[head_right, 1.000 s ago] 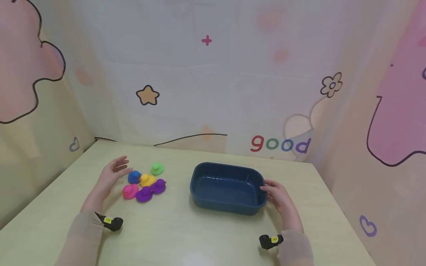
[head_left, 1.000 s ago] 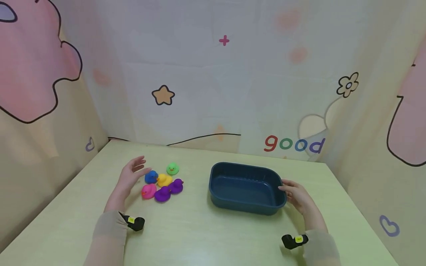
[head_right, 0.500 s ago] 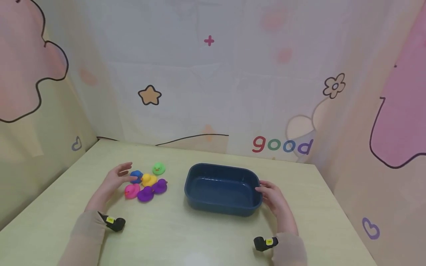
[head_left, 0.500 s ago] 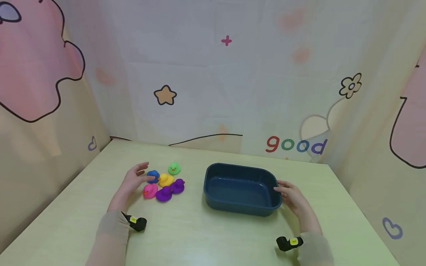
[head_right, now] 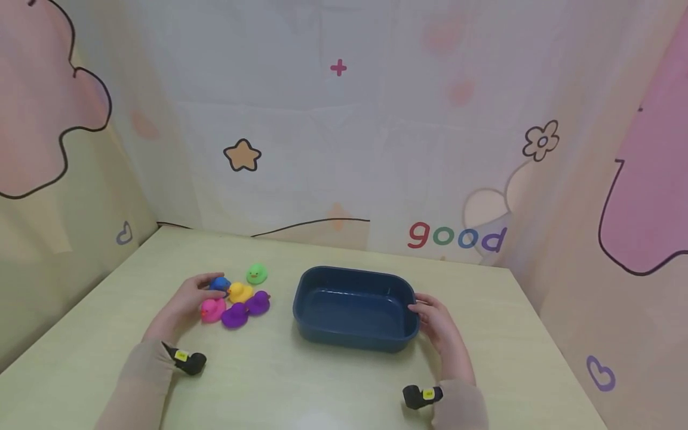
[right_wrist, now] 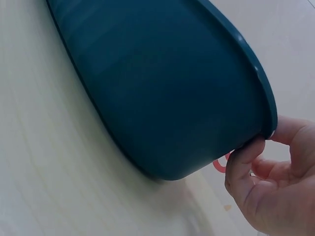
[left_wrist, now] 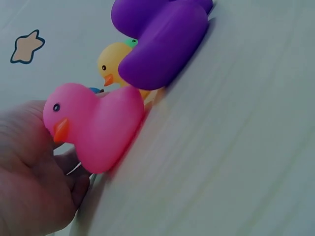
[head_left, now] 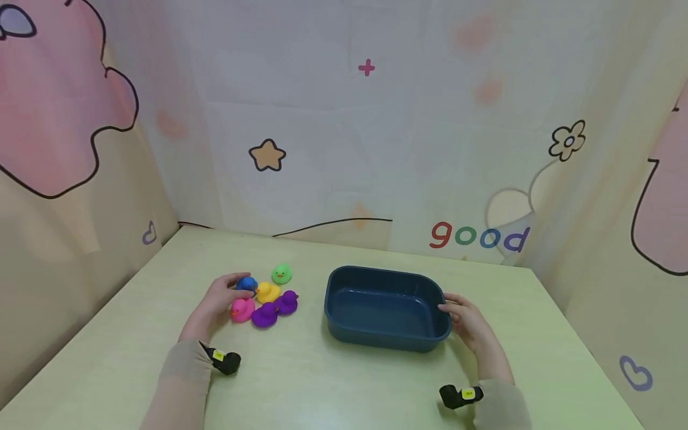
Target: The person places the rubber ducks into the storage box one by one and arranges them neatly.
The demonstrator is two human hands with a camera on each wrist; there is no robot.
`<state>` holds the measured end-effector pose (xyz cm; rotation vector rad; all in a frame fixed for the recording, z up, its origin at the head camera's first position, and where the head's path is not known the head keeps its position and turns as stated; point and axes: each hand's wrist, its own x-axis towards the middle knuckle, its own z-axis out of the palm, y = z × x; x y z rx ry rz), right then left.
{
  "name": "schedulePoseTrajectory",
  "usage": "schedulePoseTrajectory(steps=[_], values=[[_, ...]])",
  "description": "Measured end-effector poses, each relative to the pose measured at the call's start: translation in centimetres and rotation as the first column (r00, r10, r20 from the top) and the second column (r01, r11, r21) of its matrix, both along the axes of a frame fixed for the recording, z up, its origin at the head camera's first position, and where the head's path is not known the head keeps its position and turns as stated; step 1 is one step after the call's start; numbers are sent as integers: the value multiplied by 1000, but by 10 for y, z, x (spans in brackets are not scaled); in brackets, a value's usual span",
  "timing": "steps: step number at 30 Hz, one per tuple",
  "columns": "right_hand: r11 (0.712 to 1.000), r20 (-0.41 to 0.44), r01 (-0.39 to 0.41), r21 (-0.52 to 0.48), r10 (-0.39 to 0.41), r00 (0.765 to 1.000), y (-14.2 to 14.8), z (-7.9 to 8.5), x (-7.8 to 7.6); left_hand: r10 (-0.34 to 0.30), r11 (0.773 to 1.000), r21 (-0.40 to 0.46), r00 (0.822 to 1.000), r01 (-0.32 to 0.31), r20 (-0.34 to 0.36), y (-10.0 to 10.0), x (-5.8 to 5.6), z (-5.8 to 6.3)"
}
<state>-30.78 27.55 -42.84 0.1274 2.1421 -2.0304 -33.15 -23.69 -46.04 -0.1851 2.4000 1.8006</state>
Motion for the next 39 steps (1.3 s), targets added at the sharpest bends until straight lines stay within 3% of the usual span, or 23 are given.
schedulePoseTrajectory(steps=[5, 11, 18, 25, 28, 32, 39], values=[[1000, 4, 10, 13, -10, 1000, -2, 1, 0, 55, 998, 30, 998, -55, 13, 5, -4, -3], [999, 11, 11, 33, -11, 1000, -3, 1, 0, 121, 992, -45, 993, -121, -4, 8, -6, -2], [1000, 14, 10, 30, -10, 1000, -1, 0, 2, 128, 989, -79, 992, -127, 6, 10, -5, 2], [1000, 15, 4, 28, -4, 1000, 0, -1, 2, 193, 976, 97, 981, -193, 17, 13, 0, 8], [1000, 13, -6, 26, 6, 1000, 1, -1, 1, 208, 976, 70, 978, -208, 13, 11, 1, 12], [999, 13, -11, 33, 10, 1000, 0, -1, 2, 197, 979, -38, 980, -198, -25, 8, 4, 19], [1000, 8, -3, 18, 2, 1000, 0, -1, 3, 185, 982, -32, 979, -188, -83, 6, 6, 26]])
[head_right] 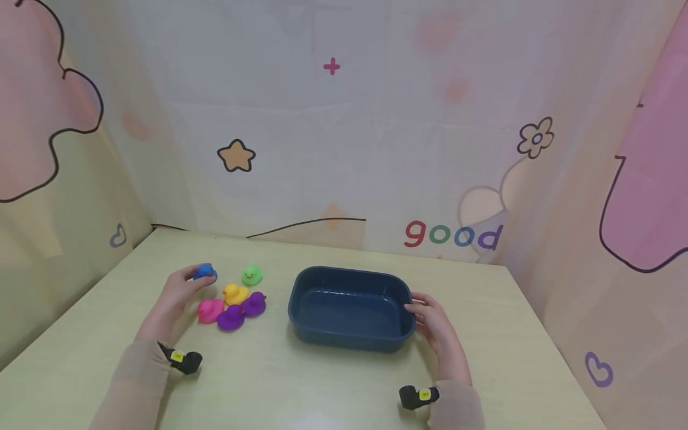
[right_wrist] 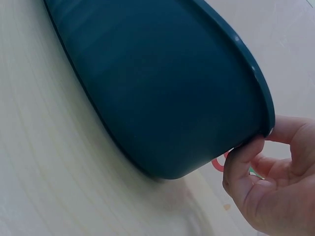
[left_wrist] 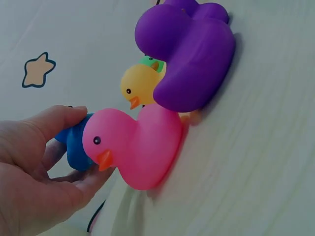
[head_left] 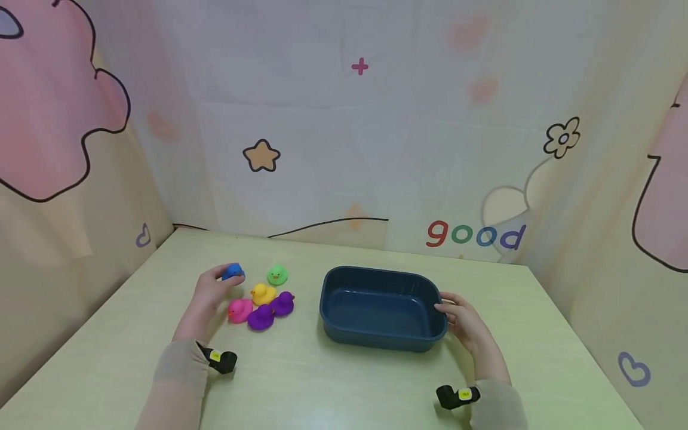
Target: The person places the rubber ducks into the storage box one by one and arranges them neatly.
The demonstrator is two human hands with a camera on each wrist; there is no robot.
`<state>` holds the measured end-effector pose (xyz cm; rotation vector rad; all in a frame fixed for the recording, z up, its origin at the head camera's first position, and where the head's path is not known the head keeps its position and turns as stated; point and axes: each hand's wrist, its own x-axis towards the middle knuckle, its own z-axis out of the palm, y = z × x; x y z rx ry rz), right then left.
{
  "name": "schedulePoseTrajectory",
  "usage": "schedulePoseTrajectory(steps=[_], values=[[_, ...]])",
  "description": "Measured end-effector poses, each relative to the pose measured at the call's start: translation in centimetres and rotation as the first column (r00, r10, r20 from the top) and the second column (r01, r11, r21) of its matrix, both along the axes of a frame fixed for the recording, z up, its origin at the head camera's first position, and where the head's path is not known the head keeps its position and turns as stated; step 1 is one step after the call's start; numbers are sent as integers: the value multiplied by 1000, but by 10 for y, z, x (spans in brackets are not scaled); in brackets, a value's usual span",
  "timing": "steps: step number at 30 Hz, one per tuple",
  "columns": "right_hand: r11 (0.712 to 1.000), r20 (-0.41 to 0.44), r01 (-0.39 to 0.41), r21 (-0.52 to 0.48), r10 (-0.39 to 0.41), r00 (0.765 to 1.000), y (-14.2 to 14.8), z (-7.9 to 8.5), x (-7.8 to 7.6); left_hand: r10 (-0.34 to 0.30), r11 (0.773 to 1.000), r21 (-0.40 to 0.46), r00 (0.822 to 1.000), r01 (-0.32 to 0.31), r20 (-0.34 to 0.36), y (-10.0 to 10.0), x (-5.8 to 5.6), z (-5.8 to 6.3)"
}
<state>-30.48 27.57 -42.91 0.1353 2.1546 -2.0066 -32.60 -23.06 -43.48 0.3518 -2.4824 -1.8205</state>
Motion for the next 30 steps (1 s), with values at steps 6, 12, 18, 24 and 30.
schedulePoseTrajectory(steps=[6, 12, 18, 24, 30], values=[[1000, -3, -6, 8, 6, 1000, 0, 1, 0, -17, 994, 104, 999, 20, -34, -4, 0, -4], [1000, -1, -6, 19, 6, 1000, 1, 0, 0, -18, 987, 157, 1000, 20, -11, -4, -2, -4], [1000, 1, -4, 6, 4, 1000, 2, -2, 0, -14, 988, 155, 1000, 14, -4, -3, -2, -4], [1000, 7, 4, -10, -4, 1000, 0, -2, 0, -28, 980, 196, 1000, 27, 4, 1, -2, -2], [1000, 1, 0, -8, 0, 1000, 0, -1, 0, -64, 976, 211, 998, 57, 24, 8, 0, 1]])
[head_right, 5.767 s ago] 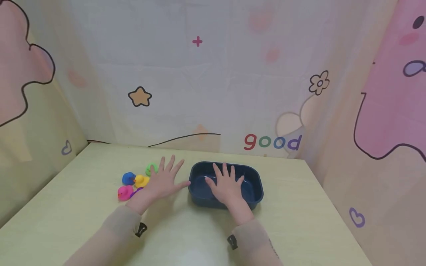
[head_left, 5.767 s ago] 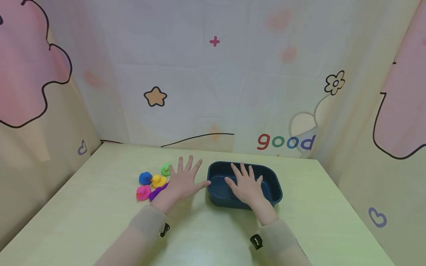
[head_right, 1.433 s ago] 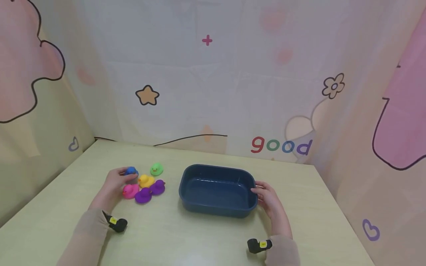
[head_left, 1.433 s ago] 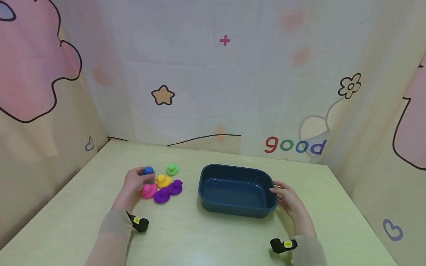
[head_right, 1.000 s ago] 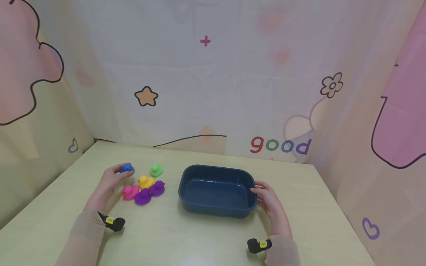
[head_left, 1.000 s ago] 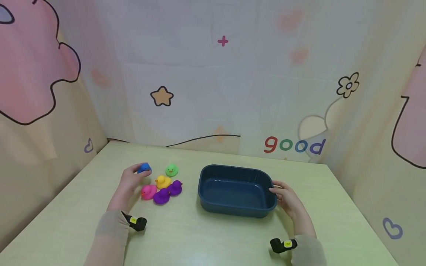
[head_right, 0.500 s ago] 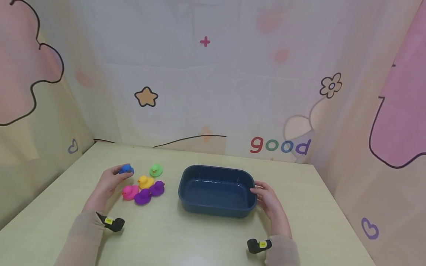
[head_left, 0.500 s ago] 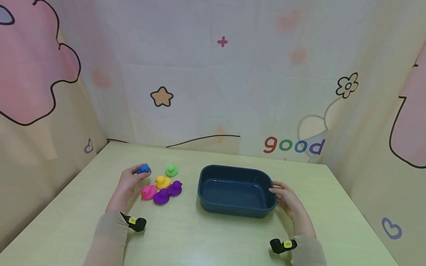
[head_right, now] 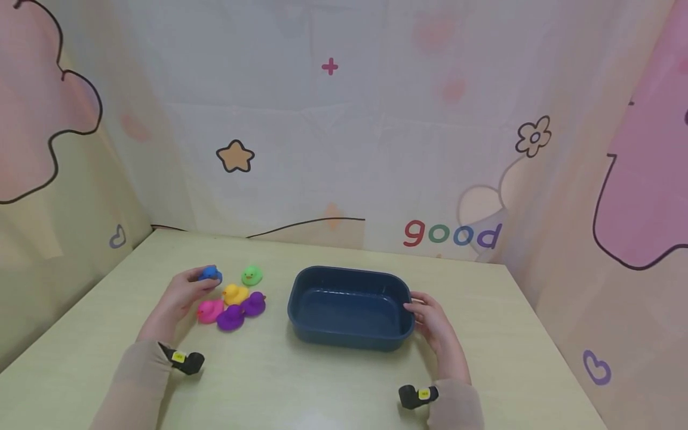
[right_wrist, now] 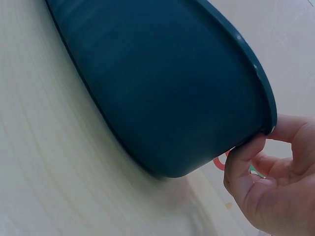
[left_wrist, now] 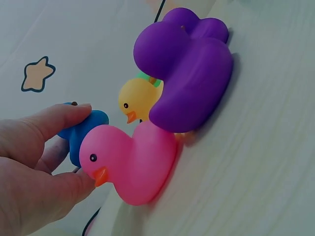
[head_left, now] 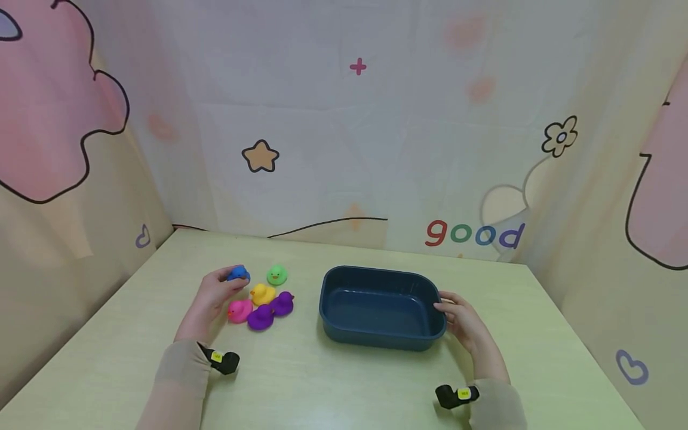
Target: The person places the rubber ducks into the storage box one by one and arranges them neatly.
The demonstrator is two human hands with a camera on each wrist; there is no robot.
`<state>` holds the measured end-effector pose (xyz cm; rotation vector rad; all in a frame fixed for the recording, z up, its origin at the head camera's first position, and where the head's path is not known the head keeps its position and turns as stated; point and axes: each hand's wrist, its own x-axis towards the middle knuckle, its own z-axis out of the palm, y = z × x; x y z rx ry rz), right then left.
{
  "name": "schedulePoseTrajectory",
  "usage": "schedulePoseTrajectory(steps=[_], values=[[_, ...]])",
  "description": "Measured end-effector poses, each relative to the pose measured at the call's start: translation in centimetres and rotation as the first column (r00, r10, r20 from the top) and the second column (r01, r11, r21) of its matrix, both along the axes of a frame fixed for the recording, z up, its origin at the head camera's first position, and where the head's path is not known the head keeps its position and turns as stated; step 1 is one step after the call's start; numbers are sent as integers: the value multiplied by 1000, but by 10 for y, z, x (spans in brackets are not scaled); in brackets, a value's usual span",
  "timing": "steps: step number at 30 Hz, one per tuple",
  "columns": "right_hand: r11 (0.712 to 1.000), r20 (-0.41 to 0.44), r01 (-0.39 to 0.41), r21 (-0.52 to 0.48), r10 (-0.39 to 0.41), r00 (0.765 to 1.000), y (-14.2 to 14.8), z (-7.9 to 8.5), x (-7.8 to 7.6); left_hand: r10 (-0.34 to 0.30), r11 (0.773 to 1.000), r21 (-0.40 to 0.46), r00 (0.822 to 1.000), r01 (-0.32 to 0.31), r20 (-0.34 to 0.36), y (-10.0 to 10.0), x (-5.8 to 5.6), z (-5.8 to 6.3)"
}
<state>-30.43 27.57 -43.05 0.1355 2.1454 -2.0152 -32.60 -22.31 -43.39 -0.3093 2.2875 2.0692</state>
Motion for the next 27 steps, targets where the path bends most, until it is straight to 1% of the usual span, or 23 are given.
schedulePoseTrajectory(steps=[5, 7, 12, 15, 19, 22, 27], values=[[1000, 3, 1, 4, -1, 1000, 0, 1, 0, 2, 1000, -20, 1000, -2, -7, 8, 0, 4], [1000, 0, -2, 4, 2, 1000, 0, 1, 1, -4, 999, -46, 1000, 3, -13, 13, 0, 7], [1000, -6, -2, -8, 2, 1000, 0, 0, 1, -46, 994, -102, 999, 43, -28, 29, 1, 13], [1000, -3, -3, -14, 3, 1000, 0, 0, 0, -77, 991, -114, 996, 71, -49, 41, -2, 16], [1000, 0, 8, -9, -8, 1000, 0, 1, 0, -128, 986, -122, 987, 116, -95, 59, -8, 22], [1000, -2, 15, -7, -15, 1000, 0, 1, 0, -165, 982, -112, 978, 151, -129, 74, -10, 25], [1000, -5, 5, -7, -5, 1000, 0, -1, 1, -214, 976, -74, 961, 204, -175, 99, -13, 26]])
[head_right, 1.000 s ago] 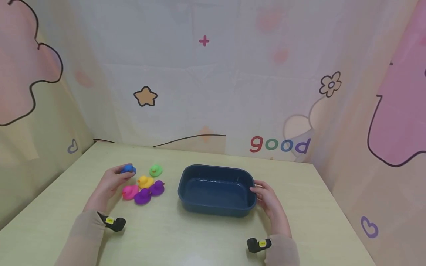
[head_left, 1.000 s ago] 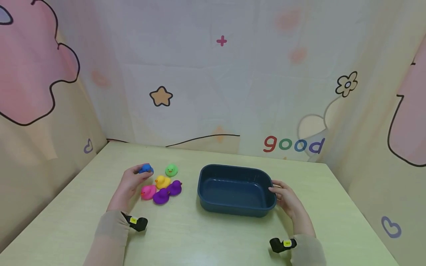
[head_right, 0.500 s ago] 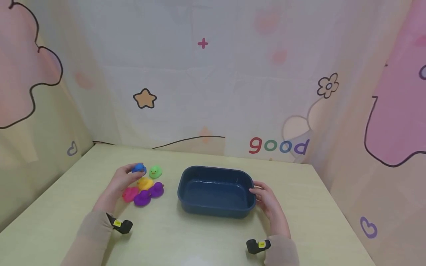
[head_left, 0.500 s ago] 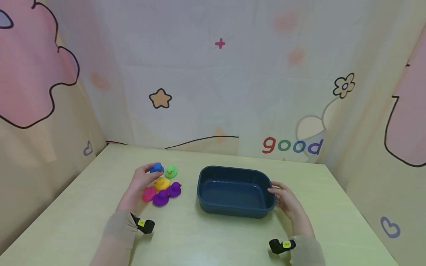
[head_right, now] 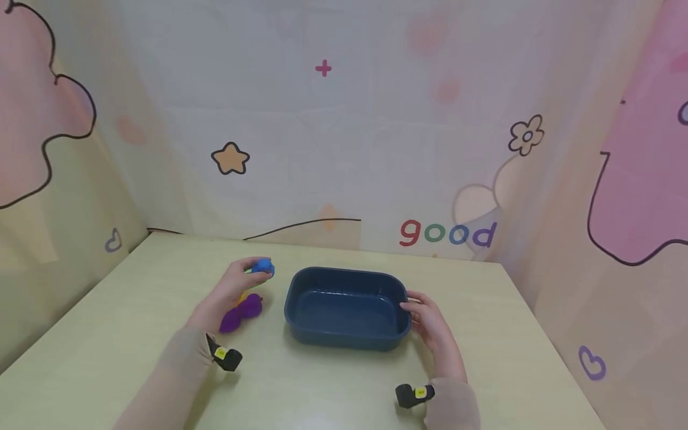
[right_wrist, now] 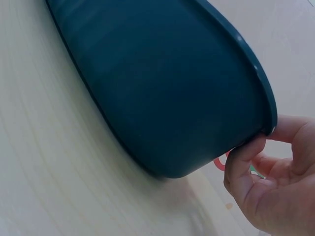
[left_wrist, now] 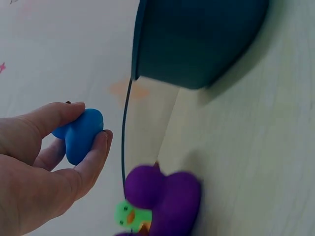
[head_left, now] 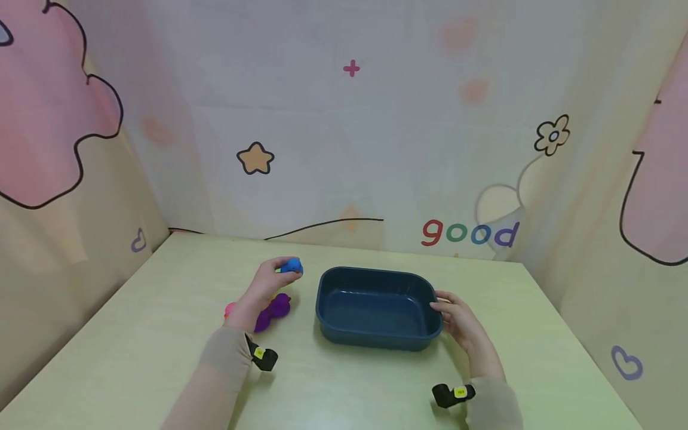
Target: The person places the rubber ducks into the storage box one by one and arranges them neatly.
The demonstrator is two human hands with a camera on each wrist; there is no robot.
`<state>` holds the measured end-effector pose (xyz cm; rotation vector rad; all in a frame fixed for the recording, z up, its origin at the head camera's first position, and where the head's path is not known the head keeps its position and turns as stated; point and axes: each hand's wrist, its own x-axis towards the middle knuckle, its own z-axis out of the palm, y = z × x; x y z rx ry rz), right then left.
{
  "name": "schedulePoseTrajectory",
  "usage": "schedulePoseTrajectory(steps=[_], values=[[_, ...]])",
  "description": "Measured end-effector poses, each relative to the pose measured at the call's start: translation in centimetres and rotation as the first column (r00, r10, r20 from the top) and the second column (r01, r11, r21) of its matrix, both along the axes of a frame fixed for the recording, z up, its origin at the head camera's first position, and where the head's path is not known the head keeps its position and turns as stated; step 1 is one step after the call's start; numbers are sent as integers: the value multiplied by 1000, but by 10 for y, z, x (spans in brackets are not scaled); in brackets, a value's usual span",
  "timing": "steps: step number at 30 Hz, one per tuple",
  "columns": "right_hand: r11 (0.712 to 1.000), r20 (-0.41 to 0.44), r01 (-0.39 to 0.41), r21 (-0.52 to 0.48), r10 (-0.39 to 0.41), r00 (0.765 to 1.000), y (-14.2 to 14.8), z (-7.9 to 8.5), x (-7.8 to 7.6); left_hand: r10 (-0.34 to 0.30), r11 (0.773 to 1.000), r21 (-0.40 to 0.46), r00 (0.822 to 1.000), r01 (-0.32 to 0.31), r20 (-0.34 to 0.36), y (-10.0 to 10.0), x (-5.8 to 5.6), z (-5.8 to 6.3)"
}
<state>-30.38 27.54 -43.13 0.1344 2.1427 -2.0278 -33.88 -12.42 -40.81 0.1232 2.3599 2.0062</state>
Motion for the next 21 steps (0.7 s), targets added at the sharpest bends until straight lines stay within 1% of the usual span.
schedulePoseTrajectory(steps=[4, 7, 10, 12, 17, 21], values=[[1000, -6, 1, -4, -1, 1000, 0, 0, 0, -18, 1000, 20, 1000, 18, 1, 17, -3, -1], [1000, -18, 1, 1, -1, 1000, 0, 1, 1, -8, 1000, 10, 1000, 8, 7, 29, -5, -2], [1000, -28, -2, 5, 2, 1000, 1, 1, 2, -8, 1000, 13, 1000, 8, -9, 39, -6, -1], [1000, -30, -1, 6, 1, 1000, 1, 1, 2, -5, 1000, 9, 1000, 5, -21, 45, -8, 0], [1000, -33, 6, 1, -6, 999, 2, 0, 2, -23, 1000, -16, 999, 22, -30, 57, -8, 0], [1000, -36, 6, -7, -6, 999, 2, -1, 0, -29, 1000, -3, 999, 29, -37, 65, -9, 1]])
